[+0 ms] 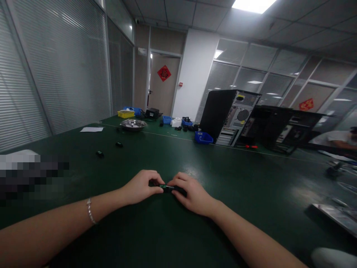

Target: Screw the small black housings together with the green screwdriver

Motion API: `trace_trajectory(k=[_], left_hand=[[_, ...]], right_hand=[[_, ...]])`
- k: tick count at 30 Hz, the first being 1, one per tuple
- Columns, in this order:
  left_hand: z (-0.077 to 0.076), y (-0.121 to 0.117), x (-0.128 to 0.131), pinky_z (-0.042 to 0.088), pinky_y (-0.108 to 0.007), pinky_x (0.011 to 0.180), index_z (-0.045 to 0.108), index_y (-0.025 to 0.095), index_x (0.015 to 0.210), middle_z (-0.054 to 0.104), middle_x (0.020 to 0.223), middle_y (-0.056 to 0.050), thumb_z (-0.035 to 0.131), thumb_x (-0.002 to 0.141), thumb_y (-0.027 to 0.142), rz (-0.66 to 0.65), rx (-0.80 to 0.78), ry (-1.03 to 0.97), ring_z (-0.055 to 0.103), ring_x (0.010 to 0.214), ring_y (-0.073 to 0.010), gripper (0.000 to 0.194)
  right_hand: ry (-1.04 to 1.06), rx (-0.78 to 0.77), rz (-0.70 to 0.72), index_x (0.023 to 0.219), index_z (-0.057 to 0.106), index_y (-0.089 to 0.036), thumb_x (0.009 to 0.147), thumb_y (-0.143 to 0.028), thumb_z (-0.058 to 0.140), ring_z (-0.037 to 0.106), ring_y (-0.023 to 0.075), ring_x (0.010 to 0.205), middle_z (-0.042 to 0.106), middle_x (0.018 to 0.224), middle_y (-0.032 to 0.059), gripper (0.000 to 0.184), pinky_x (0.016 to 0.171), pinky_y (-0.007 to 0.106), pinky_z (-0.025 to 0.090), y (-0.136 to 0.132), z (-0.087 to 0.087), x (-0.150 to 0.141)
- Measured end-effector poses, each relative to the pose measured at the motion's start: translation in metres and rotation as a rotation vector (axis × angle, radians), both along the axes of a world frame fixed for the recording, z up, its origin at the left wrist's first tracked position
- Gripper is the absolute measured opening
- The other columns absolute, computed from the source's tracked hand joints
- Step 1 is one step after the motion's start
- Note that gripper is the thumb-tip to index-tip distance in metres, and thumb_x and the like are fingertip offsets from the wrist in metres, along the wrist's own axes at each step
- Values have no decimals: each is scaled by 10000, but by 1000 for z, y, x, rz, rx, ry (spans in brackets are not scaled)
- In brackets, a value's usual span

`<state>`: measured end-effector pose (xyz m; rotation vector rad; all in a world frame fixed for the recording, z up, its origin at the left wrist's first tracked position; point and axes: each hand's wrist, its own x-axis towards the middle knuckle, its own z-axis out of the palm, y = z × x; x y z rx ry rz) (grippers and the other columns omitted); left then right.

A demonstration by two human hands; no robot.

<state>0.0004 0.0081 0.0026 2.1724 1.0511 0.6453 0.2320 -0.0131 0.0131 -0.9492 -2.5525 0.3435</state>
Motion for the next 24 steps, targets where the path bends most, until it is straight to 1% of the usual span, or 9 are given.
trace_trajectory(k=[10, 18, 21, 24], left_hand=[[3, -1, 1, 483, -284, 785, 722, 169, 927, 663, 916, -27, 694, 805, 274, -13, -13, -4, 625, 867, -189, 163], [1, 2, -1, 483, -290, 798, 709, 177, 961, 652, 955, -32, 694, 813, 307, -38, -4, 15, 615, 896, -190, 197], [2, 1, -1, 478, -278, 751, 677, 181, 1020, 636, 952, -25, 711, 799, 338, -34, -12, 46, 608, 864, -185, 273], [5, -1, -1, 454, -259, 650, 618, 177, 1101, 609, 858, 1, 737, 776, 394, -36, -63, 79, 582, 743, -168, 408]], right_hand=[[21, -13, 7, 1146, 631, -229, 900, -133, 563, 574, 205, 969, 594, 1064, 63, 273, 841, 328, 486, 3, 1, 7], [39, -25, -14, 1160, 633, -236, 908, -141, 558, 577, 206, 979, 596, 1070, 64, 280, 850, 331, 490, 5, 2, 9], [46, -22, -30, 1159, 635, -233, 909, -145, 561, 578, 209, 978, 597, 1066, 65, 275, 853, 334, 491, 7, 3, 10], [49, -35, -35, 1157, 637, -232, 912, -151, 561, 581, 208, 976, 598, 1069, 65, 269, 841, 328, 494, 7, 4, 11]])
